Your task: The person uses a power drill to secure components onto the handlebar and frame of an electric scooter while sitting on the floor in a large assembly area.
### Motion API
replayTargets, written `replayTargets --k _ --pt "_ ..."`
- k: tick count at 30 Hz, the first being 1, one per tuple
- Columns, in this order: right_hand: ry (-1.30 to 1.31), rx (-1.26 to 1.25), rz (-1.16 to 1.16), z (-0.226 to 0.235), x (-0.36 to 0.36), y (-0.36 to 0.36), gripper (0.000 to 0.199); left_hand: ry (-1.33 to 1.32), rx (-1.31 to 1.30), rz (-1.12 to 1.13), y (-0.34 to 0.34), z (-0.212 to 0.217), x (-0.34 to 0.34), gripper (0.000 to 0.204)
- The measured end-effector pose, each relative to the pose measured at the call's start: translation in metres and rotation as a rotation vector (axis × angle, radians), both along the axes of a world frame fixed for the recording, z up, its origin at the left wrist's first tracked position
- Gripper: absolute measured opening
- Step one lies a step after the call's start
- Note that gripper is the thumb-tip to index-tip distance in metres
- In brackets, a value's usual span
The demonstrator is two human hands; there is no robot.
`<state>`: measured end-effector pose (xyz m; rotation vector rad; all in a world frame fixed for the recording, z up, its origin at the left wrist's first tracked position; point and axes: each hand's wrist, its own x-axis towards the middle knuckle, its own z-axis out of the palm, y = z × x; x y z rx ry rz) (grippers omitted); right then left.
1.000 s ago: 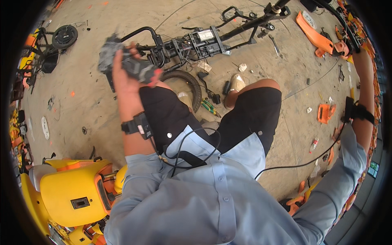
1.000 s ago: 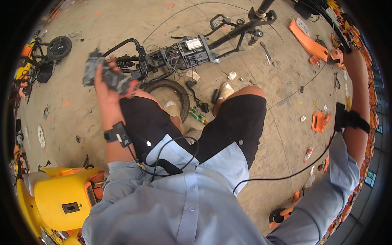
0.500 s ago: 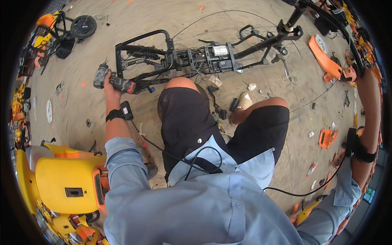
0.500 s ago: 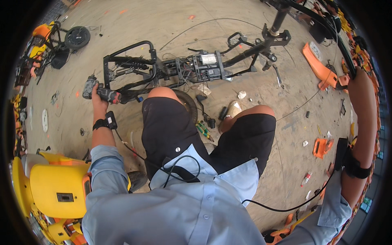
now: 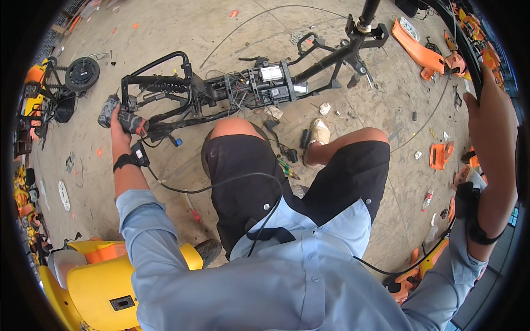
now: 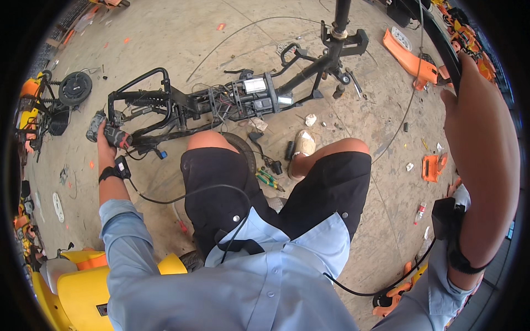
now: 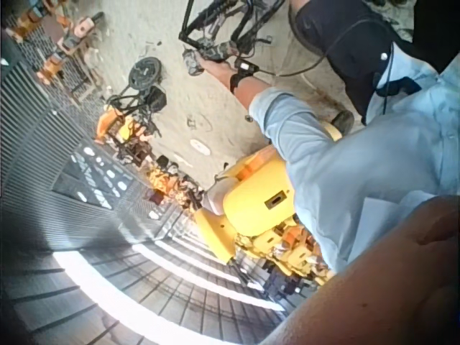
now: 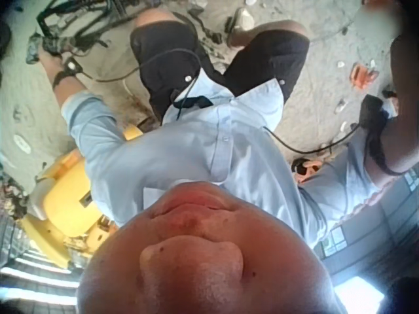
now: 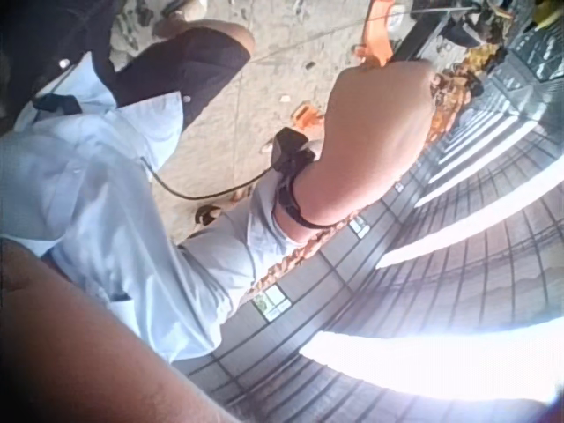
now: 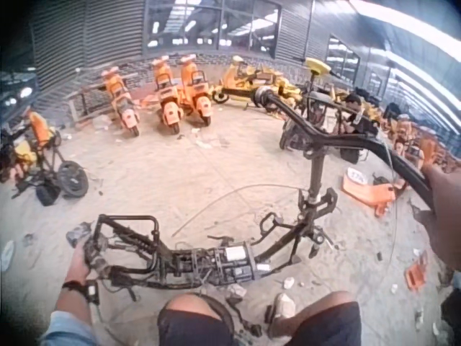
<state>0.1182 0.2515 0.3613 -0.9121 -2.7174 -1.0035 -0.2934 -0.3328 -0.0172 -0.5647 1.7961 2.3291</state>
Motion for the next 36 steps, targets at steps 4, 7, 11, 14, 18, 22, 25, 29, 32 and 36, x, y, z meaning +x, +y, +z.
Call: replayTargets --k 4,7,11,14,18,22,25,29,32,36 --pt "-0.163 -0.069 0.010 0.028 0.000 -0.021 0.027 -0.048 -0.104 -0.097 0.012 0.024 -0.038 0.039" --pt "-0.213 -0.103 -0.002 0.033 0.001 -0.025 0.026 -0.133 -0.235 -0.152 0.032 0.044 -0.039 0.045" --pt "-0.133 -0.285 -0.103 0.042 0.004 -0.011 0.028 -0.051 -0.164 -0.076 0.007 0.028 -0.027 0.050" --pt "0.036 -0.249 -0.123 0.034 0.034 0.040 0.039 -0.083 -0.122 -0.058 0.012 0.024 -0.021 0.047" --pt "-0.211 -0.183 -0.003 0.073 0.009 0.063 0.040 -0.128 -0.103 0.011 0.007 0.026 0.008 0.039" --pt "-0.142 -0.219 0.040 0.070 -0.027 0.114 0.043 -0.212 -0.051 0.033 0.017 0.048 0.040 0.033" --pt "-0.084 -0.258 0.067 0.056 -0.036 0.166 0.042 -0.205 -0.033 0.053 0.026 0.049 0.059 0.032" --pt "-0.035 -0.295 0.070 0.047 -0.015 0.187 0.042 -0.193 -0.023 0.162 0.019 0.039 0.082 0.036" --pt "-0.123 -0.312 -0.031 0.034 0.011 0.178 0.042 -0.218 0.015 0.248 0.039 0.047 0.102 0.040" --pt "0.065 -0.126 -0.002 0.013 0.058 0.162 0.041 -0.153 -0.015 0.236 0.029 0.041 0.124 0.042"
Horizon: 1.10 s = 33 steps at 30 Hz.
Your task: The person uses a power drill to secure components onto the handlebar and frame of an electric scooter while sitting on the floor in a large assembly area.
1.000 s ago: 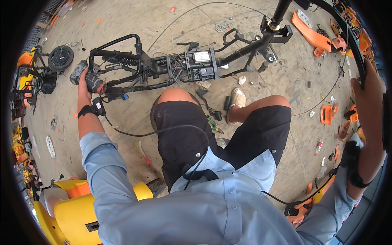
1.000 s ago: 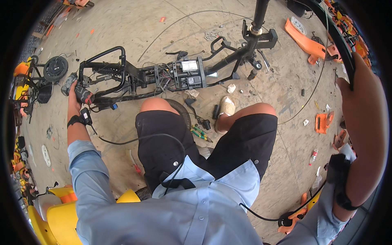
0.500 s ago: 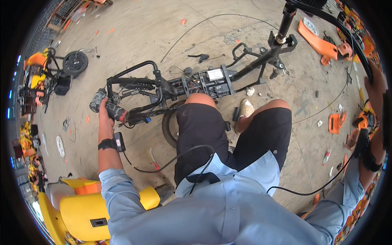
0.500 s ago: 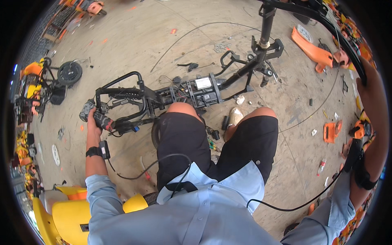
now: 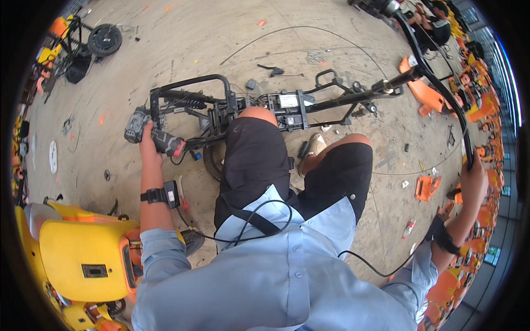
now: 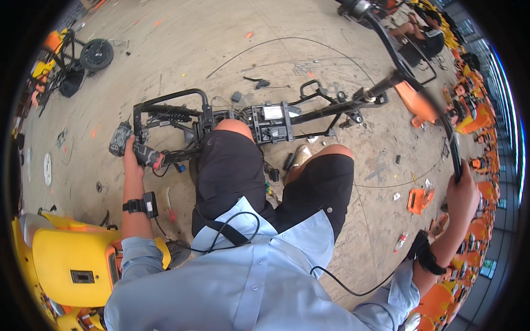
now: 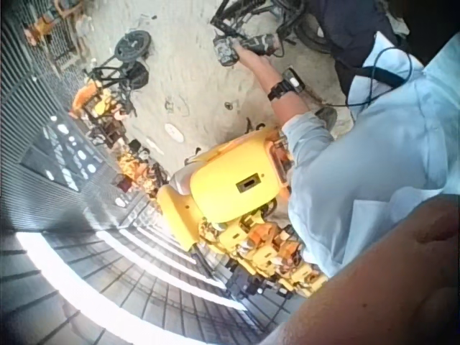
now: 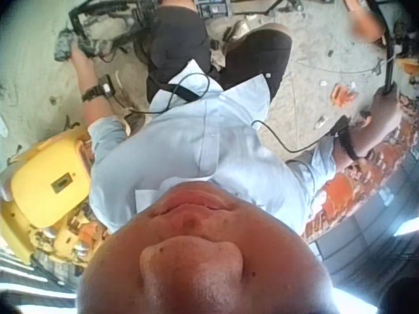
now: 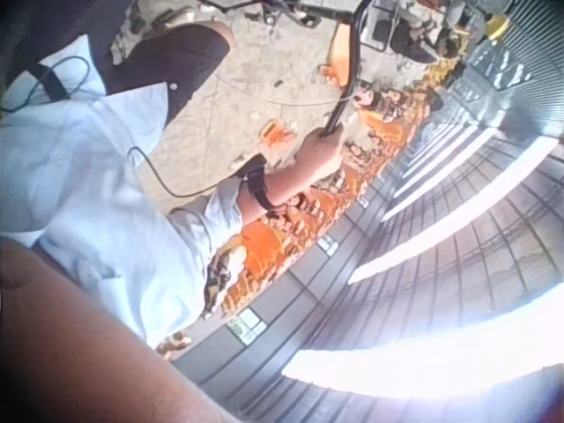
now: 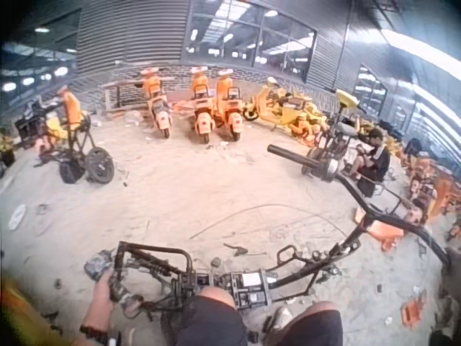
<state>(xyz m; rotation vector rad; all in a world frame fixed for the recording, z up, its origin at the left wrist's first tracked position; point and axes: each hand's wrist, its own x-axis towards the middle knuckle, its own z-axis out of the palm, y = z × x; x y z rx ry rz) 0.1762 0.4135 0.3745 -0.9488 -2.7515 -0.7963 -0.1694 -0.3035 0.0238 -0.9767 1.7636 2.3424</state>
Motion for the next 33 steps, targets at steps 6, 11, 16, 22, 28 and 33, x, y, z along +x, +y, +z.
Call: replayTargets --k 6,11,16,22,28,33 --pt "0.044 0.029 -0.200 -0.004 -0.047 -0.058 0.038 -0.029 0.001 0.022 0.009 0.019 0.002 0.047" --pt "0.256 0.205 -0.226 -0.015 -0.074 -0.087 0.024 -0.002 -0.040 0.069 -0.002 -0.002 0.004 0.056" --pt "0.426 0.518 -0.027 -0.031 -0.055 -0.074 0.013 0.040 -0.090 0.060 0.012 0.008 0.005 0.064" --pt "0.469 0.492 0.066 -0.036 -0.048 -0.078 0.018 0.063 -0.087 0.157 0.010 0.018 0.016 0.059" --pt "0.491 0.535 0.076 -0.039 -0.049 -0.077 0.017 0.398 0.153 0.108 0.031 0.053 0.029 0.043" --pt "0.506 0.590 0.111 -0.042 -0.051 -0.081 0.017 0.462 0.401 -0.377 0.111 0.149 0.045 0.038"
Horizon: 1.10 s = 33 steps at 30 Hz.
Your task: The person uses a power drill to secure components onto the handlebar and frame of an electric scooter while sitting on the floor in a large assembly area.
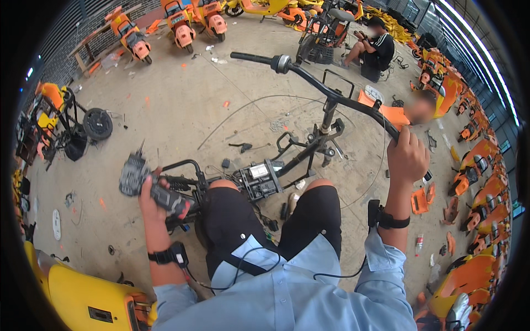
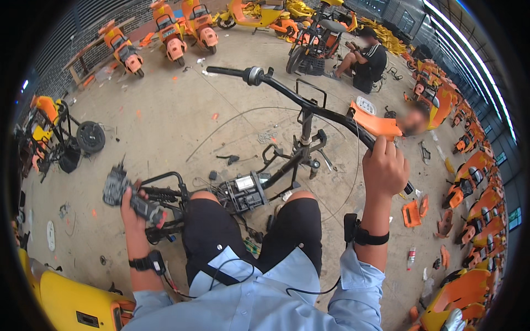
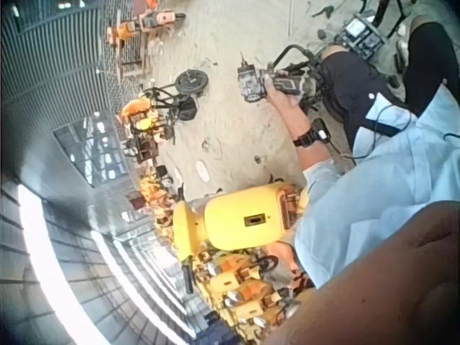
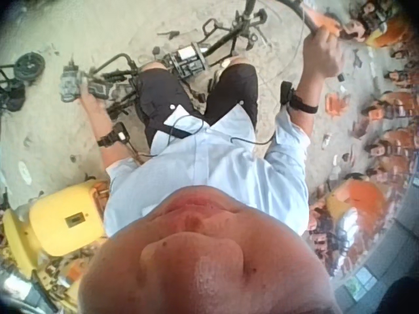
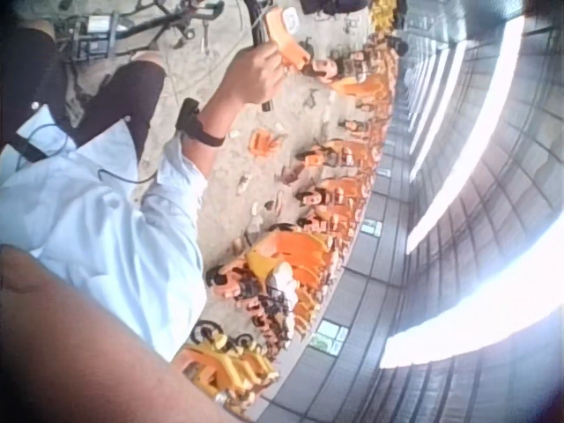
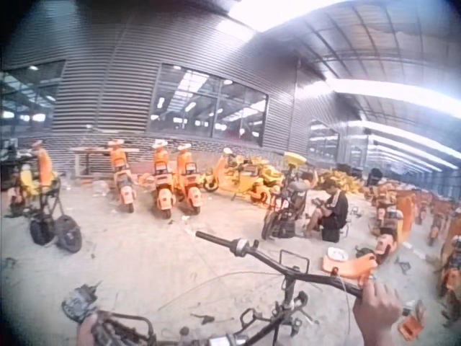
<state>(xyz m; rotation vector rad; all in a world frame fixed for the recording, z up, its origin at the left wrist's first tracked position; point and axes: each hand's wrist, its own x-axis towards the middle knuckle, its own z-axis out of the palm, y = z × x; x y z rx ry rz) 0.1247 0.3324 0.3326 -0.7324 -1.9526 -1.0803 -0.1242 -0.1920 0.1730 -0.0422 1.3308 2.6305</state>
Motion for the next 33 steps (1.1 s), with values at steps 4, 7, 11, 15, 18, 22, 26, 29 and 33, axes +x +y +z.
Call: replayTargets --k 4,7,11,15,18,22,26,29,33 --pt "-0.041 -0.058 -0.081 0.001 0.013 0.007 0.025 0.001 0.064 -0.270 0.103 0.023 -0.007 0.045" --pt "-0.001 -0.151 0.199 0.017 0.010 -0.017 0.047 0.092 0.034 -0.252 0.167 0.049 0.019 0.038" --pt "0.222 -0.503 0.949 0.003 0.005 -0.083 0.080 0.233 -0.063 -0.328 0.210 0.057 0.036 0.033" --pt "-0.167 -1.336 1.257 -0.053 -0.066 -0.138 0.124 0.368 -0.458 -0.334 0.249 0.074 0.059 0.033" --pt "0.138 -2.288 1.609 -0.115 -0.123 -0.130 0.127 0.903 -0.957 -0.485 0.249 0.081 0.062 0.061" --pt "0.622 -2.616 1.750 -0.177 -0.136 -0.127 0.091 1.214 -1.435 -1.059 0.233 0.140 0.029 0.073" --pt "0.679 -2.875 1.488 -0.213 -0.146 -0.111 0.044 1.645 -1.400 -0.150 0.283 0.156 -0.042 0.070" --pt "0.630 -2.882 1.554 -0.209 -0.155 -0.099 0.042 1.824 -1.167 0.154 0.357 0.168 -0.085 0.066" --pt "0.763 -2.838 1.581 -0.211 -0.153 -0.101 0.040 1.760 -1.309 0.144 0.380 0.134 -0.118 0.067"
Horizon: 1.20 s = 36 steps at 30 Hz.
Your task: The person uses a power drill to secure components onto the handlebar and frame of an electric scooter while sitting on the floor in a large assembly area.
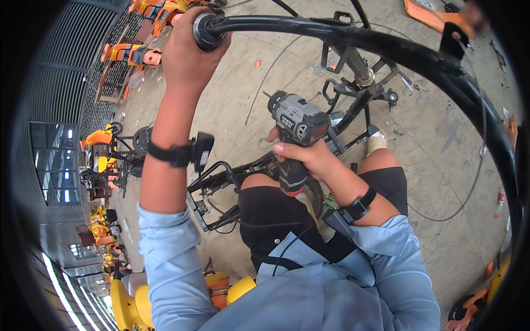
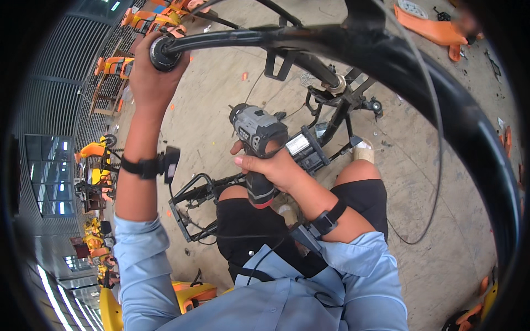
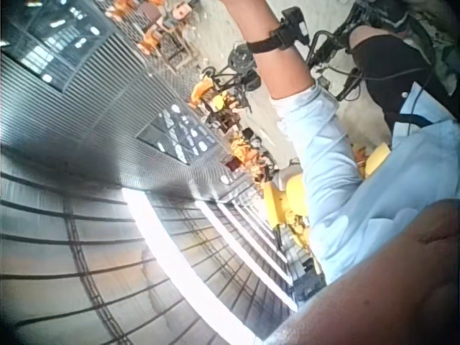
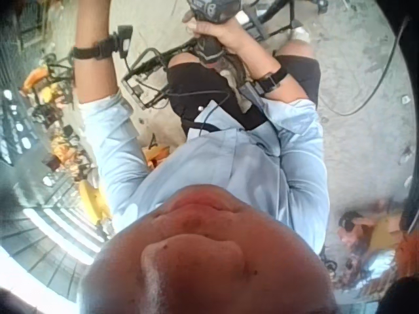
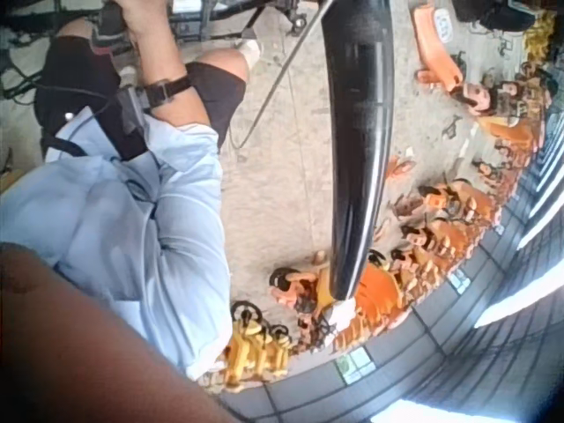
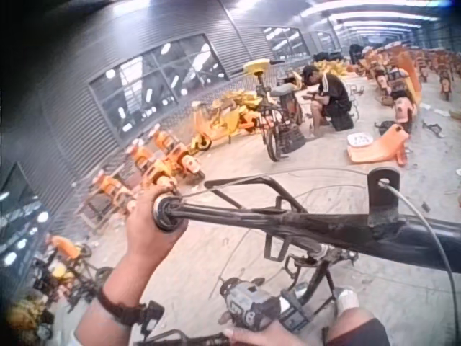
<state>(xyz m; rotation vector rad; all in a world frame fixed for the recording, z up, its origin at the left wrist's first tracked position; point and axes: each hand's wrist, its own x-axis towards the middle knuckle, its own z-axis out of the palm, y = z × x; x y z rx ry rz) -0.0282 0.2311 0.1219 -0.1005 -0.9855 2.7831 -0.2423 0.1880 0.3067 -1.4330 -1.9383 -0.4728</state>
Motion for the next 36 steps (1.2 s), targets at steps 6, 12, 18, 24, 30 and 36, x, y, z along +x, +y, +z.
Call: replayTargets --k 6,12,18,24,30,36 --pt "-0.026 0.077 -0.023 -0.011 -0.001 0.006 0.038 -0.108 -0.109 -0.084 0.000 0.013 -0.012 0.051" --pt "-0.021 0.044 0.044 -0.015 -0.001 0.004 0.038 -0.426 -0.598 -0.019 0.009 0.061 -0.012 0.050" --pt "-0.012 0.066 0.031 -0.015 0.003 0.000 0.041 -0.751 -0.839 -0.006 0.010 0.082 -0.032 0.045" --pt "-0.039 0.044 0.005 -0.019 -0.001 0.007 0.034 -0.292 -0.075 -0.100 0.003 0.012 -0.004 0.065" --pt "-0.051 0.013 0.021 -0.013 0.000 0.008 0.025 -0.016 0.418 -0.105 0.010 -0.033 -0.003 0.061" --pt "-0.053 0.003 -0.026 -0.011 0.001 0.015 0.026 -0.080 0.076 -0.018 -0.003 -0.001 0.000 0.056"
